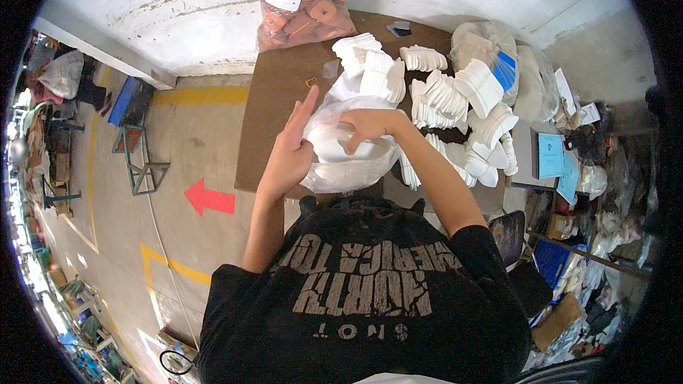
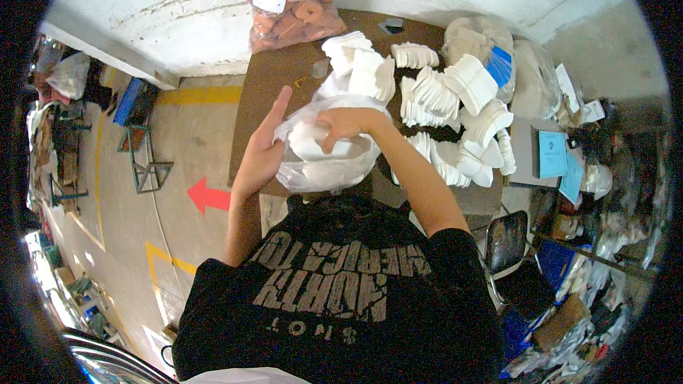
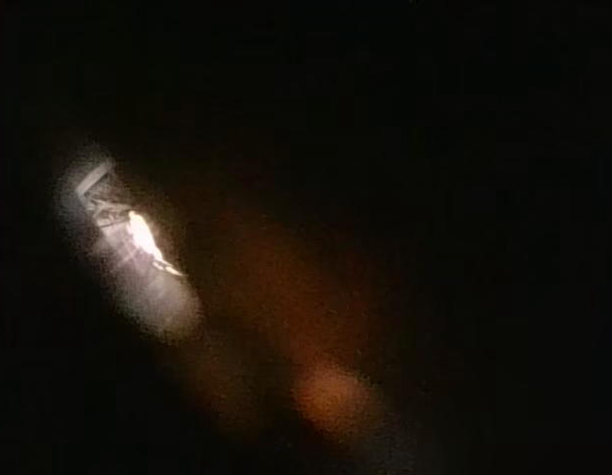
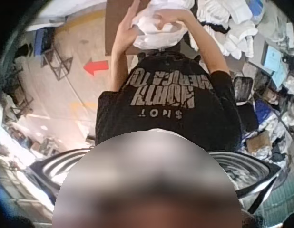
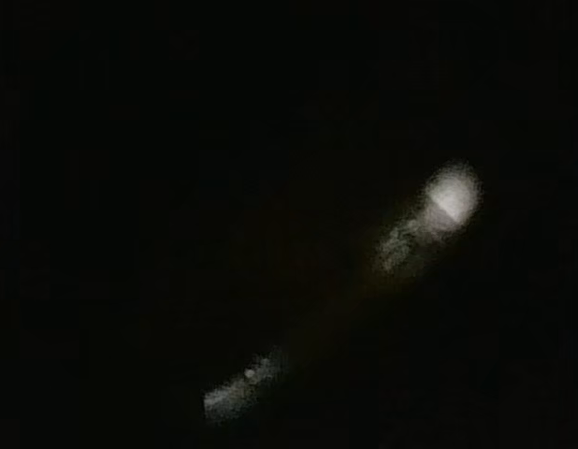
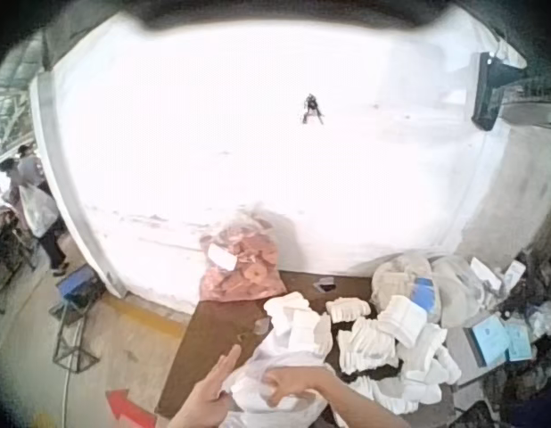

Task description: The person gathers white foam-like items from a table and places them into a clear plastic bag. They then move to a box of bags, retrieve a new bag, and return to continue packing the items.

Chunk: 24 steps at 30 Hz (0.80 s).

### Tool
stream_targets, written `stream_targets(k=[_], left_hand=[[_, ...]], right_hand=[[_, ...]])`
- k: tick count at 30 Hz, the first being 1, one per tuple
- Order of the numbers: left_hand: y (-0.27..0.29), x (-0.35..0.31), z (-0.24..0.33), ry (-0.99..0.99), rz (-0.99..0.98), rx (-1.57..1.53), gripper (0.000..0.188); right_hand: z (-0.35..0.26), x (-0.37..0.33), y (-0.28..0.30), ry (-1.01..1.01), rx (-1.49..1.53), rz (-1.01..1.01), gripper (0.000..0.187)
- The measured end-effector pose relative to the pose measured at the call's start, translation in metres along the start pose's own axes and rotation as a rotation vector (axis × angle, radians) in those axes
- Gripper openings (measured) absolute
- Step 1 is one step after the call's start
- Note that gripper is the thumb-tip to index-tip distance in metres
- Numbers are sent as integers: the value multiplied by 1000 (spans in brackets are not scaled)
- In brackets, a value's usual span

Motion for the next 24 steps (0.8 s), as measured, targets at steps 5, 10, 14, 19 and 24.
stream_targets(k=[5, 10, 14, 19, 24], left_hand=[[-2, 21, -41, -3, -132, 177, 56], [-31, 64, -135, 344, -112, 369, 49], [-58, 84, -201, 589, -663, 395, 42], [-66, 115, -154, 205, -458, 339, 34], [-63, 136, -43, 56, -278, 243, 32]], right_hand=[[34, 22, -2, -234, 149, -12, 75], [37, 18, -1, -148, 104, 52, 70], [34, 12, -11, -36, 20, 102, 67], [41, 3, -15, -70, -36, 97, 75], [54, -2, 2, -322, 202, -13, 74]])
Point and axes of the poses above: each hand's wrist, its own x-axis towards the middle knuckle, its own y-axis out of the back of the hand, z = x × y, the point moved 5 cm from there along x, towards the middle knuckle, and after that the axes turned 6 degrees about -y, right-handed, at the moved point
